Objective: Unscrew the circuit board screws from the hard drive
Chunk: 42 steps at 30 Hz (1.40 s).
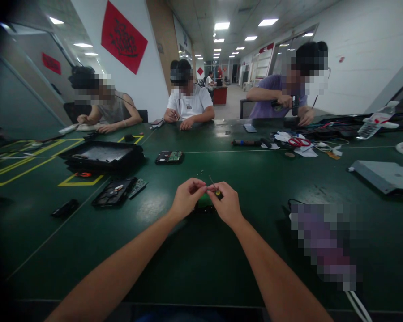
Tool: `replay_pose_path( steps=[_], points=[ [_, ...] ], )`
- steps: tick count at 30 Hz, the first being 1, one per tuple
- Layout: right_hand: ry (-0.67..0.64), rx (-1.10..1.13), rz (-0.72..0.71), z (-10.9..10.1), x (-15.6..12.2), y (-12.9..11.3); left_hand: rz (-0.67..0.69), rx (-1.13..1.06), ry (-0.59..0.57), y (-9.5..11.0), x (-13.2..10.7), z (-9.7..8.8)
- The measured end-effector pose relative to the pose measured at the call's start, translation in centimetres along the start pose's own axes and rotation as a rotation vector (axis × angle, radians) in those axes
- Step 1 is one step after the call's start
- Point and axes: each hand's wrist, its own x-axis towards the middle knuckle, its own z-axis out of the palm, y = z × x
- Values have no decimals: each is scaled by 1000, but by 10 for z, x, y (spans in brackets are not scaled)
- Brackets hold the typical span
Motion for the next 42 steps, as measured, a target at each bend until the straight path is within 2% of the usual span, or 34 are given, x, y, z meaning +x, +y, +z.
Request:
replay_pose_path(
  steps=[2, 4, 10, 19, 23, 27, 31, 34, 38, 42],
  points=[
    [3, -11, -11, 3, -2, -4, -24, 2, -18, 4, -10, -2],
    [-1, -11, -26, 6, -3, -6, -50, 8, 14, 7, -16, -6],
    [-48, 21, -63, 10, -4, -6, -66, 34, 40, 9, -27, -12],
    [-59, -32, -51, 8, -1, -1, 48, 171, 38, 13, -34, -7],
    [30, -74, 36, 4, 3, 8, 113, 471, -10, 14, -34, -12],
    [97, -73, 159, -4, 5, 25, 146, 706, -117, 11, -41, -21],
    [60, -28, 270, -6, 5, 35, 139, 800, -240, 3, -50, -35],
    [35, -48, 299, -1, 7, 38, 199, 851, -342, -1, -50, -47],
    [3, -84, 298, 4, 9, 38, 235, 904, -383, -1, -43, -55],
    [-19, -95, 282, 3, 9, 38, 260, 923, -387, 0, -40, -57]
  ],
)
